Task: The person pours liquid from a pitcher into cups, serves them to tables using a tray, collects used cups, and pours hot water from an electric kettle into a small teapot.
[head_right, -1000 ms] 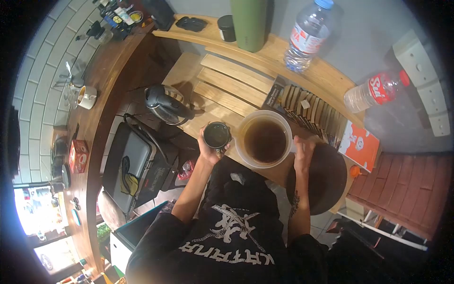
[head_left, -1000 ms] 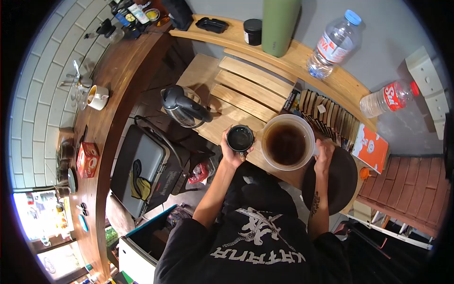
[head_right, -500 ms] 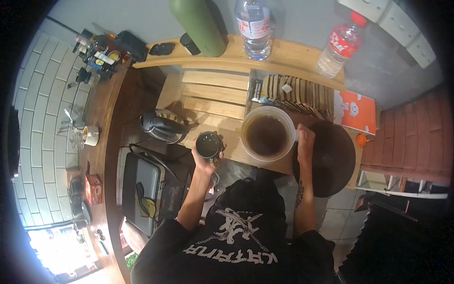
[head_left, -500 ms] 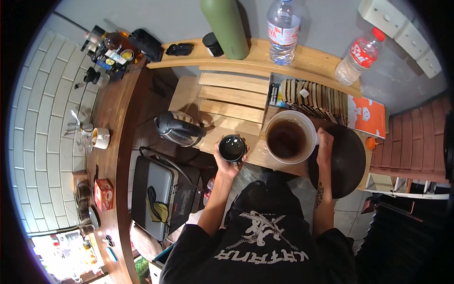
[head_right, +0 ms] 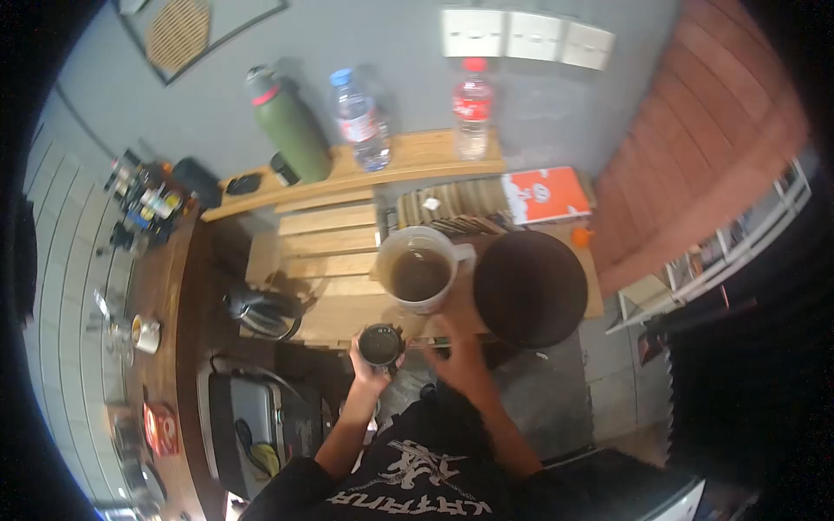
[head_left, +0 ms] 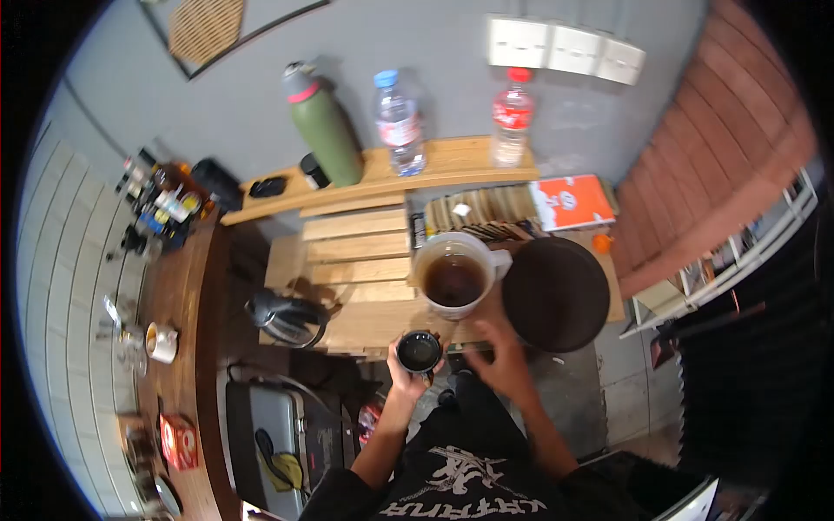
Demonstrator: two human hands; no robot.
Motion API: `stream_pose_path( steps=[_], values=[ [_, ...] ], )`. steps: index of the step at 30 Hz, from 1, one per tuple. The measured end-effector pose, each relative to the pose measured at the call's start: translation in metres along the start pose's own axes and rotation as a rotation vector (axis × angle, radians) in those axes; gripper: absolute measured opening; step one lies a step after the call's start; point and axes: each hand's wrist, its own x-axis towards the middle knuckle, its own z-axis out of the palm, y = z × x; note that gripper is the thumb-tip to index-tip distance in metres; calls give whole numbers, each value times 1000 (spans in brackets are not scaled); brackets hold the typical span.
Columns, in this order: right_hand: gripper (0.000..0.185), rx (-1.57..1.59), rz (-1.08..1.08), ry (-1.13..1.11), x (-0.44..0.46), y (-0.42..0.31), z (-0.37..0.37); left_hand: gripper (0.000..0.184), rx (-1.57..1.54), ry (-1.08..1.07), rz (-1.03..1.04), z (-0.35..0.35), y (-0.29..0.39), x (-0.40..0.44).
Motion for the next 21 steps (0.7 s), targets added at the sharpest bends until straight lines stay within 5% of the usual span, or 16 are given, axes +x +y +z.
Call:
stream_pose_path(
  steps=[1, 3, 5, 7, 9, 11, 21],
  values=[
    [47, -10, 18, 47, -12, -3, 3, 55, 28, -20, -38, -3, -13, 0],
    [79, -56, -23, -114, -37, -4, 6, 54, 80, -201, -17, -12, -40, 0],
    [88, -125, 43, -92, -61, 13, 13, 52, 89, -64, -41, -11, -68, 2],
    [96, -191, 107, -84, -74, 18, 7, 51, -52, -256, -203, -32, -91, 19],
    [108, -291, 341, -134, -79, 16, -9, 50, 24, -335, -239, -19, -114, 19],
    [107, -327, 350, -51, -86, 33, -19, 47, 213, -206, -259, 11, -132, 13],
    [88, -356, 379, 119, -45, 108, -129, 49, 245, -219, -318, 53, -218, 92]
  ],
)
